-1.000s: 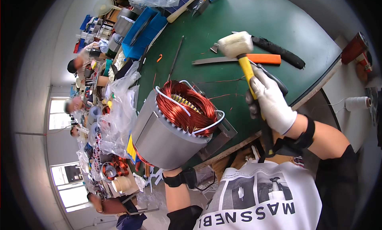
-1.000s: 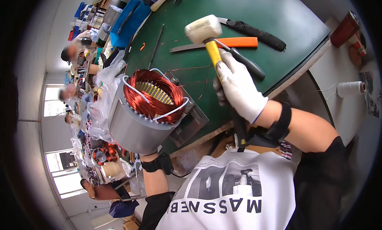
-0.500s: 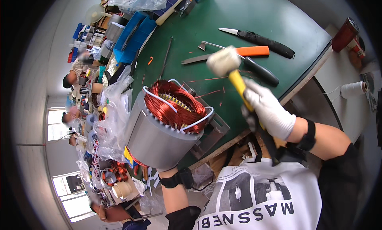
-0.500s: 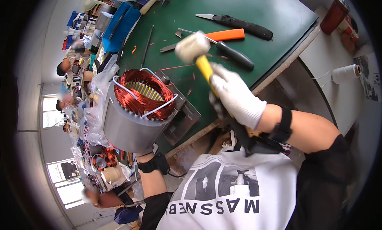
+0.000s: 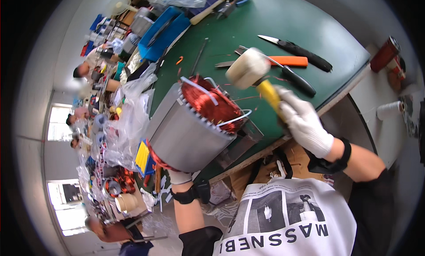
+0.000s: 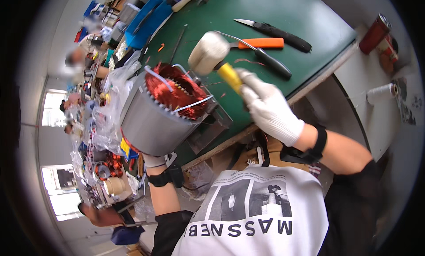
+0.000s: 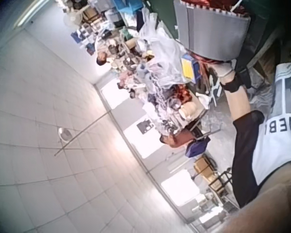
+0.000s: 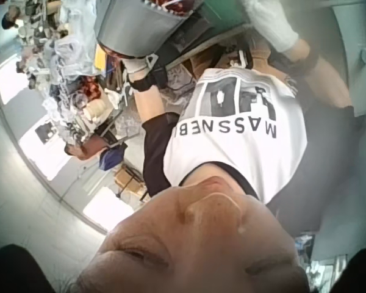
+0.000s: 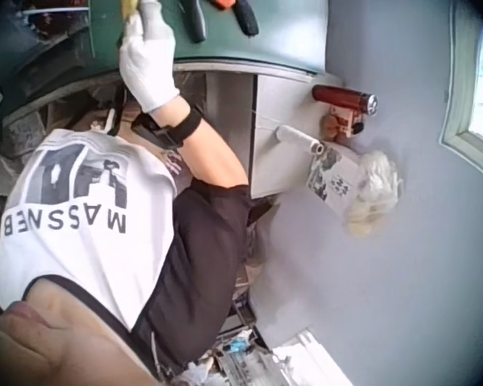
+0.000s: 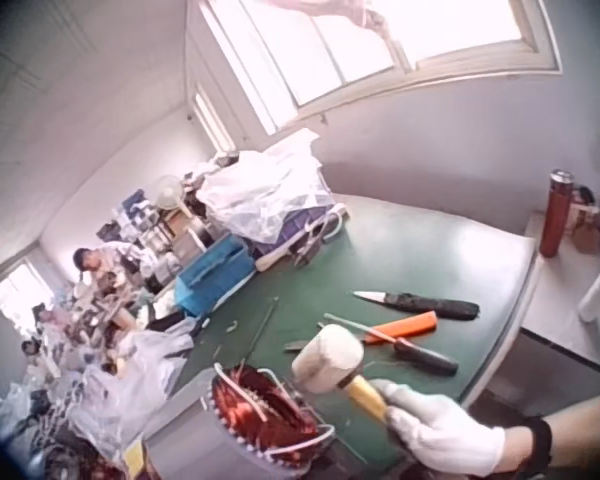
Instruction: The person inserts white strips into a motor stator by hand, trims them with shears, and hammers the coils with a mallet and a wooden block. They then place the stator on a black disc and continue hammering the coils.
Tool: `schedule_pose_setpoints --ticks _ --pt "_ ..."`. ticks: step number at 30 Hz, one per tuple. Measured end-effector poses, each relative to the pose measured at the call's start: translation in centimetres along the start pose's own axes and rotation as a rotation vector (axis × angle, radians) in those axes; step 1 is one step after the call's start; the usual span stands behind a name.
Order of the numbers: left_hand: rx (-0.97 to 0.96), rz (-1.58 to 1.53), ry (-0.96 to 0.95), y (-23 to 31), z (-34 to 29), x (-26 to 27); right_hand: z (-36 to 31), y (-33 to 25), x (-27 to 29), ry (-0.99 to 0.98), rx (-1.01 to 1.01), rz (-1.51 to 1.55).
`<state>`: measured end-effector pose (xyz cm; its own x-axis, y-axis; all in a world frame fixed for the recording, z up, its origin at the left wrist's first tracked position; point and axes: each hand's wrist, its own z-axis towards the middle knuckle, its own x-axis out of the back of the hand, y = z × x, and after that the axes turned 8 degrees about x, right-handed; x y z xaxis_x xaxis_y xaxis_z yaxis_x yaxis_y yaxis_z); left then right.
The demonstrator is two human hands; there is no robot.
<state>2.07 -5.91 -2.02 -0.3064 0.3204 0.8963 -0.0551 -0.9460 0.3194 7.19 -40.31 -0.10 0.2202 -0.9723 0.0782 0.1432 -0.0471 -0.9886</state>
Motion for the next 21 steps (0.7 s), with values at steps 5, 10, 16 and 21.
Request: schedule_pose_setpoints --ticks 5,10,16,21 --pt "0.163 -0.427 0.811 11.5 -2.0 7.6 -3.4 -4.7 -1.1 0.108 0.348 0.059" --pt "-0.065 -0.795 0.139 17.0 -2.9 5.6 -5.0 -6.1 -6.9 -0.172 0.751 -0.294" --pt "0.647 -1.338 0.294 11.7 -4.5 8.4 0.4 -5.6 -6.6 0.157 0.614 -0.327" --pt "0.783 -1.108 0.248 3.1 -7.9 4.2 8.3 0.3 -5.6 -0.137 0.031 0.203"
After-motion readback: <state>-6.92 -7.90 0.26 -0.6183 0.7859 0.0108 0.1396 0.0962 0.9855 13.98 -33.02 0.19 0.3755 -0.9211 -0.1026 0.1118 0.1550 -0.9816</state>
